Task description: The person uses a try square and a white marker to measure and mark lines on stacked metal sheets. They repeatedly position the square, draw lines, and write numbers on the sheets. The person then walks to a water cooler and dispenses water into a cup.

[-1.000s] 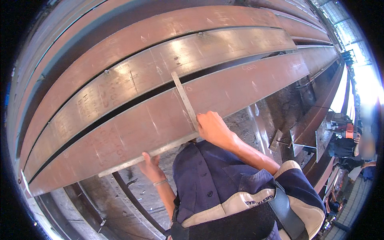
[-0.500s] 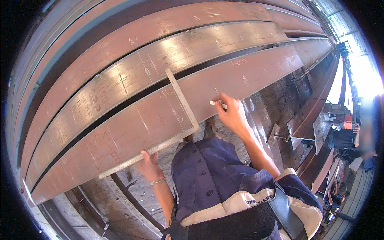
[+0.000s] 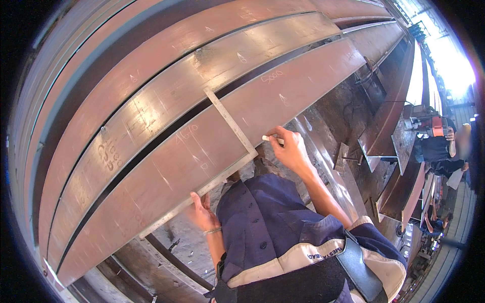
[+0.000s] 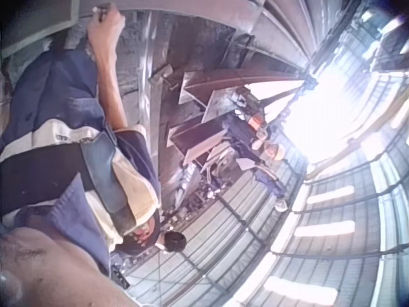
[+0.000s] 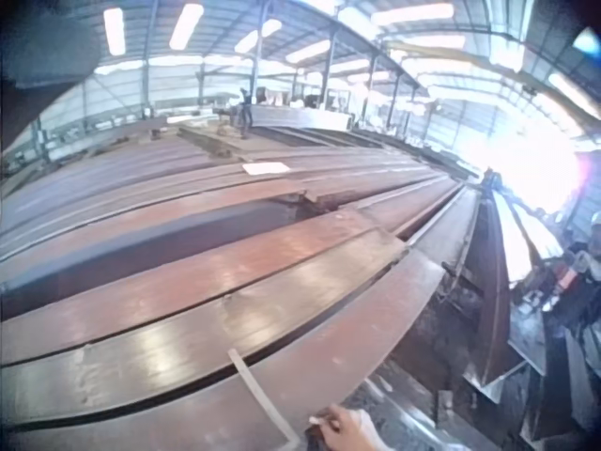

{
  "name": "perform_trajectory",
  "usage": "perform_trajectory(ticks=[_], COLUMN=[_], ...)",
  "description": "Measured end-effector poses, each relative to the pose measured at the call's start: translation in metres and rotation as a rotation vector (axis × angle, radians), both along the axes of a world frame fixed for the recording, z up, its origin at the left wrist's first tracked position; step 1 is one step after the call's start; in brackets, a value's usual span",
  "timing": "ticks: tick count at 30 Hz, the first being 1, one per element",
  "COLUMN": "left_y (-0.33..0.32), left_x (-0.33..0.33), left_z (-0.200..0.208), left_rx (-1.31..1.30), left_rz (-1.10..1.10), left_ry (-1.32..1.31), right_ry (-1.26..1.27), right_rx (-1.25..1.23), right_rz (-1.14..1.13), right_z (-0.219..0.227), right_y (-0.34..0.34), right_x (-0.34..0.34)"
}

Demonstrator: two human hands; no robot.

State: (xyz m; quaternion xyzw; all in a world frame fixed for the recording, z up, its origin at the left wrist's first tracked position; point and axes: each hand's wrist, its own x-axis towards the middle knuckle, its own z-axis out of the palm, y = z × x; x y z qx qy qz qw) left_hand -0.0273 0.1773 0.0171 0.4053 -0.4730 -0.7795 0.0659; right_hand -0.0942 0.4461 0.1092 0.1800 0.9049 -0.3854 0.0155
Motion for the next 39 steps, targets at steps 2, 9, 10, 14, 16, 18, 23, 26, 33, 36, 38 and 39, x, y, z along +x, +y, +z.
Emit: perform_trajectory(ticks=[2, 9, 10, 14, 16, 18, 23, 26, 33, 36, 38, 39], left_y=[0.012, 0.031, 0.030, 0.022, 0.020, 0.021, 0.026, 0.027, 0.032, 0.033, 0.033, 0.032], left_x=[-0.001, -0.008, -0.008, -0.006, -0.006, -0.006, -0.007, -0.009, -0.010, -0.011, -0.011, -0.010], left_z=[0.002, 0.005, 0.005, 0.004, 0.004, 0.004, 0.002, 0.000, -0.002, -0.003, -0.004, -0.004], left_rx=[0.028, 0.004, -0.008, -0.048, -0.074, -0.092, -0.154, -0.128, -0.150, -0.140, -0.147, -0.148], left_rz=[-0.007, 0.046, 0.045, 0.060, 0.069, 0.069, 0.112, 0.113, 0.179, 0.178, 0.190, 0.217], left_ry=[0.020, -0.007, -0.034, -0.073, -0.090, -0.101, -0.106, -0.110, -0.125, -0.113, -0.118, -0.137], right_ry=[0.000, 0.036, 0.042, -0.013, -0.058, -0.054, 0.045, 0.054, 0.049, 0.060, 0.060, 0.096], right_rx=[-0.023, -0.029, -0.037, -0.102, -0.093, -0.100, -0.170, -0.195, -0.201, -0.197, -0.187, -0.183], right_rz=[-0.001, 0.032, 0.039, 0.041, 0.049, 0.061, 0.078, 0.079, 0.128, 0.156, 0.188, 0.199], right_z=[-0.001, -0.004, -0.004, 0.000, 0.001, -0.001, -0.012, -0.014, -0.011, -0.011, -0.012, -0.013], right_y=[0.006, 0.032, 0.035, 0.044, 0.048, 0.050, 0.051, 0.052, 0.051, 0.049, 0.045, 0.042], right_x=[0.001, -0.006, -0.008, -0.013, -0.016, -0.019, -0.024, -0.026, -0.035, -0.038, -0.041, -0.042])
